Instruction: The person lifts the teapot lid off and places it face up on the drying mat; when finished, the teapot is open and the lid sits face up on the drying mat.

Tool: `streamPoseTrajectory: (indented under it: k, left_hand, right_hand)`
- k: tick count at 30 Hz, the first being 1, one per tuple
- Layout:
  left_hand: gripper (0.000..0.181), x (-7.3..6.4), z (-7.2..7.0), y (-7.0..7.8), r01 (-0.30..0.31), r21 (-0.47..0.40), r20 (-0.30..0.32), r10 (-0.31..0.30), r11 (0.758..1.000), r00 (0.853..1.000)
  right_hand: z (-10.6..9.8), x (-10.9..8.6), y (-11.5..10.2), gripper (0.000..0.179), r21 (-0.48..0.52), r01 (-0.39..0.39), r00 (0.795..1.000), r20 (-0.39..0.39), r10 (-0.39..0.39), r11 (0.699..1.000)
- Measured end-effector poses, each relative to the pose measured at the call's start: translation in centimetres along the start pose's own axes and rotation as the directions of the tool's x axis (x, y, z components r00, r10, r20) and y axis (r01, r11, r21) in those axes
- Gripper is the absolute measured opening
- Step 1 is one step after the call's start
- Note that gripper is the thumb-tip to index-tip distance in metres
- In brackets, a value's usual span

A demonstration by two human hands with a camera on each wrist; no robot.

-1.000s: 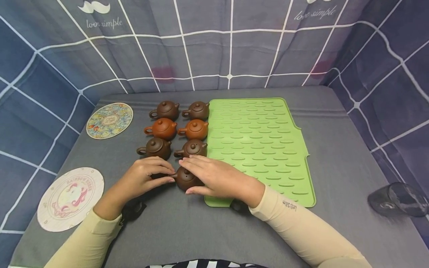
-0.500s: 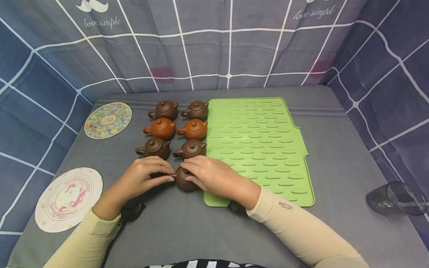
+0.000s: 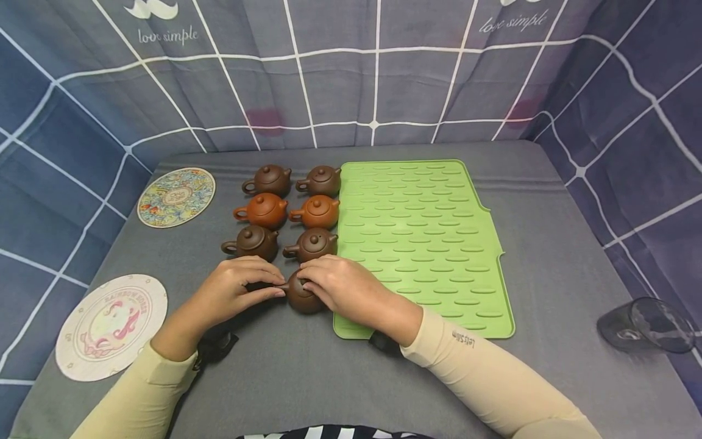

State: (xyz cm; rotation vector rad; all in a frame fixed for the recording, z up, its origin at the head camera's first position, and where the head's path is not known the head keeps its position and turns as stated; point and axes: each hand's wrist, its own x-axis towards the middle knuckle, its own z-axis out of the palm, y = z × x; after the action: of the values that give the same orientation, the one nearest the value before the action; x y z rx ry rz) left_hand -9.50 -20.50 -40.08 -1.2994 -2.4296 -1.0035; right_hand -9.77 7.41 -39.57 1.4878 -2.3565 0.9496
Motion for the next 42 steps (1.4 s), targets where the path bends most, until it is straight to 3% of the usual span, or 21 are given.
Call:
streamPoseTrajectory:
  k: [8, 17, 21, 24, 26, 29, 35, 37, 39, 42]
  left_hand:
    - [0.020, 0.1, 0.1, 0.0, -0.027, -0.007, -0.019, 0.027, 1.000, 0.999]
    - [0.019, 0.1, 0.1, 0.0, -0.027, -0.007, -0.019, 0.027, 1.000, 0.999]
    - [0.018, 0.2, 0.1, 0.1, -0.013, -0.010, -0.007, 0.013, 1.000, 1.000]
    - [0.018, 0.2, 0.1, 0.1, -0.005, -0.010, 0.004, 0.005, 1.000, 1.000]
    - [0.018, 0.3, 0.1, 0.1, -0.006, -0.007, 0.005, 0.006, 1.000, 1.000]
    - [0.019, 0.2, 0.1, 0.1, -0.011, -0.005, 0.001, 0.011, 1.000, 1.000]
    - [0.019, 0.0, 0.1, 0.0, -0.023, 0.000, -0.013, 0.023, 1.000, 1.000]
    - [0.019, 0.0, 0.1, 0.0, -0.026, 0.002, -0.015, 0.026, 1.000, 1.000]
    - [0.019, 0.0, 0.1, 0.0, -0.024, 0.004, -0.015, 0.024, 1.000, 1.000]
    - [0.018, 0.0, 0.1, 0.0, -0.014, 0.003, -0.009, 0.014, 1.000, 1.000]
  right_hand:
    - [0.3, 0.4, -0.7, 0.019, 0.040, 0.057, 0.995, -0.089, -0.053, 0.998]
    - [-0.6, 0.2, -1.3, 0.022, 0.094, 0.023, 0.985, -0.174, -0.007, 0.995]
    - [-1.8, -0.4, -1.1, 0.028, 0.165, -0.019, 0.979, -0.197, 0.052, 0.986]
    - [-2.8, -1.2, -0.7, 0.031, 0.271, -0.104, 0.970, -0.185, 0.158, 0.957]
    - [-3.4, -1.9, -0.5, 0.032, 0.380, -0.189, 0.954, -0.148, 0.261, 0.906]
    - [-4.2, -3.1, 0.1, 0.036, 0.521, -0.311, 0.913, -0.068, 0.402, 0.795]
    - [-5.6, -5.3, 1.7, 0.042, 0.649, -0.431, 0.834, 0.021, 0.552, 0.627]
    - [-6.0, -6.1, 2.2, 0.042, 0.727, -0.426, 0.805, 0.033, 0.592, 0.538]
    - [-6.5, -6.8, 2.7, 0.045, 0.820, -0.387, 0.779, 0.045, 0.626, 0.422]
    - [-7.3, -7.8, 3.5, 0.049, 0.923, -0.287, 0.767, 0.062, 0.639, 0.255]
